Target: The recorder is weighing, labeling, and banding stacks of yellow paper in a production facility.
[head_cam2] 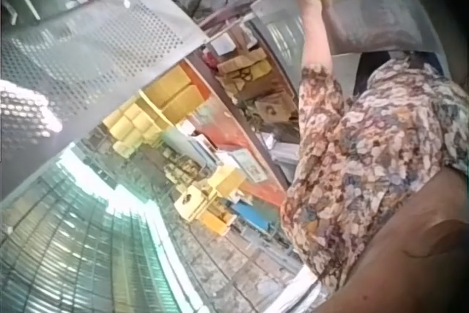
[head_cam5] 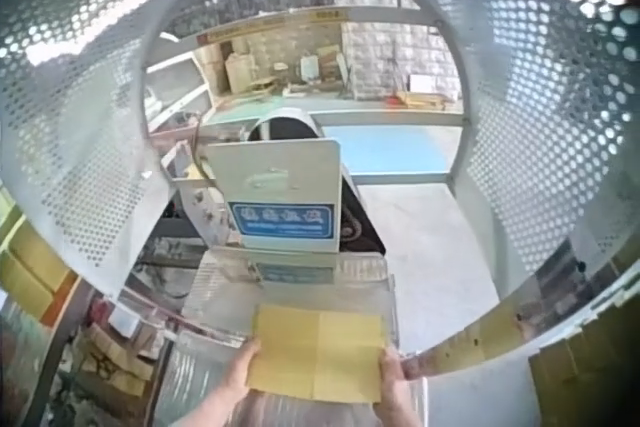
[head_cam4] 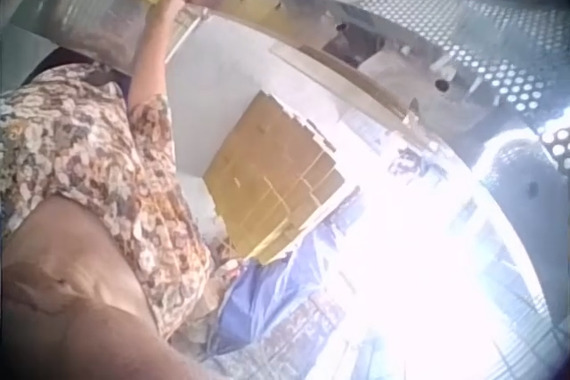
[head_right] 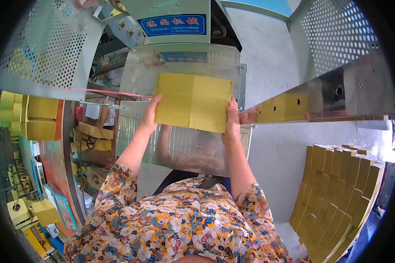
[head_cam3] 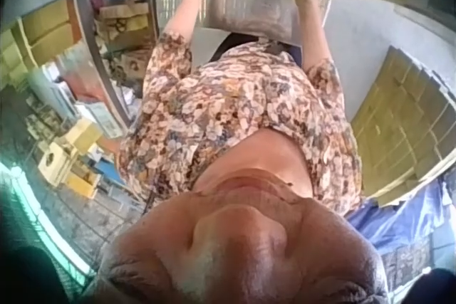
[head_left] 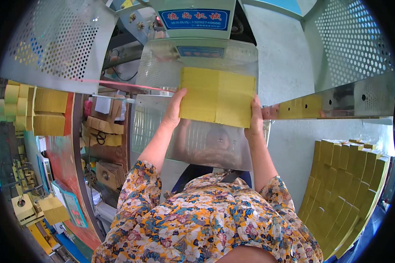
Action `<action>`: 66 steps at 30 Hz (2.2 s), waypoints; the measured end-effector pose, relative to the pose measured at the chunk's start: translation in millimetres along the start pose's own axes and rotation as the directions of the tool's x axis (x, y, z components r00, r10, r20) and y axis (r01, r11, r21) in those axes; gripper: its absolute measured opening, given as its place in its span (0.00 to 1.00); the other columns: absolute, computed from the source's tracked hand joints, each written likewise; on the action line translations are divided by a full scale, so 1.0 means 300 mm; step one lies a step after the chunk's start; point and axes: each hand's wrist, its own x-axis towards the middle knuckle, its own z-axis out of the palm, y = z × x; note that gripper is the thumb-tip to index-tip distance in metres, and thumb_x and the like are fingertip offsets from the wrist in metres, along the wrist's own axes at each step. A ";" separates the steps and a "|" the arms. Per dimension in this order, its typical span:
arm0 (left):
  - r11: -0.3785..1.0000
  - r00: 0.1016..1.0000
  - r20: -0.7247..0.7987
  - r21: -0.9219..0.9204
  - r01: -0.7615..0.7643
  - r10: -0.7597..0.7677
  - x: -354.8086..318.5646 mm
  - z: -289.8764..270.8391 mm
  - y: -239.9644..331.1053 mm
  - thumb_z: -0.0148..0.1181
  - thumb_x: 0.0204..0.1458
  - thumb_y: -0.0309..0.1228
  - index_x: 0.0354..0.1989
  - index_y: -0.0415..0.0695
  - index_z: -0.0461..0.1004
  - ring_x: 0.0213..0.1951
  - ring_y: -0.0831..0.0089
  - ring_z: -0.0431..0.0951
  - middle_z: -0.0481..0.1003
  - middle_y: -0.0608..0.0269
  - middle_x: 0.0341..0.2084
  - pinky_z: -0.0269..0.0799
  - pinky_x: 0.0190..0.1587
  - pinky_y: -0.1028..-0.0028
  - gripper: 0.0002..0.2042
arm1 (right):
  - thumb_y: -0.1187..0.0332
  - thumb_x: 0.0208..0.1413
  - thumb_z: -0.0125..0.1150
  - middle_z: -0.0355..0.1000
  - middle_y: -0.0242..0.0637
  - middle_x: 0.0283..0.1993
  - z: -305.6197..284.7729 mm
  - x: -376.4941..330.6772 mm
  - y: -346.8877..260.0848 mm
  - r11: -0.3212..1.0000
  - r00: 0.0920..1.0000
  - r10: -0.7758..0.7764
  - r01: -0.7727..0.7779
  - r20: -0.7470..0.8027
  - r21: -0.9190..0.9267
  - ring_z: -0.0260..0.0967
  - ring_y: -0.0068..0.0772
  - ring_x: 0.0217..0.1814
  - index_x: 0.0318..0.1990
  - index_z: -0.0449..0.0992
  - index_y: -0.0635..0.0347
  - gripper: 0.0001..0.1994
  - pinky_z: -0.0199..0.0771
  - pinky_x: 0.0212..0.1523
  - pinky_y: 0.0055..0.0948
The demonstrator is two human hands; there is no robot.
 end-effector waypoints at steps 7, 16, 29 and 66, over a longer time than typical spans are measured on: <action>0.999 1.000 0.003 0.035 -0.029 0.029 0.009 0.109 -0.024 0.56 0.58 0.50 0.60 0.40 0.65 0.55 0.74 0.70 0.71 0.62 0.52 0.64 0.57 0.73 0.29 | 0.56 0.61 0.51 0.58 0.39 0.68 -0.095 0.023 0.005 0.999 0.999 -0.026 0.027 0.031 -0.023 0.54 0.35 0.70 0.71 0.52 0.59 0.33 0.53 0.68 0.32; 0.998 0.999 0.004 0.060 -0.033 0.033 0.055 0.146 -0.089 0.57 0.59 0.49 0.55 0.42 0.67 0.51 0.77 0.71 0.72 0.64 0.48 0.65 0.55 0.75 0.25 | 0.60 0.61 0.54 0.61 0.37 0.66 -0.115 0.031 -0.034 0.998 0.998 0.061 -0.060 -0.002 0.036 0.57 0.33 0.68 0.70 0.54 0.57 0.32 0.58 0.65 0.32; 0.997 0.999 0.031 0.072 -0.030 0.028 0.040 0.184 -0.069 0.54 0.59 0.54 0.55 0.40 0.70 0.50 0.76 0.72 0.74 0.64 0.48 0.66 0.53 0.75 0.29 | 0.52 0.61 0.56 0.62 0.35 0.65 -0.096 0.005 -0.010 0.999 1.000 -0.001 0.000 -0.009 -0.032 0.57 0.32 0.68 0.69 0.56 0.57 0.33 0.56 0.67 0.33; 0.918 0.912 -0.323 0.377 -0.121 0.253 -0.236 -0.092 0.030 0.60 0.58 0.28 0.41 0.38 0.73 0.39 0.79 0.73 0.74 0.66 0.36 0.69 0.45 0.78 0.07 | 0.68 0.54 0.62 0.74 0.32 0.27 -0.043 -0.024 0.039 0.836 0.997 -0.080 0.074 0.014 -0.543 0.67 0.20 0.29 0.34 0.77 0.65 0.08 0.69 0.33 0.25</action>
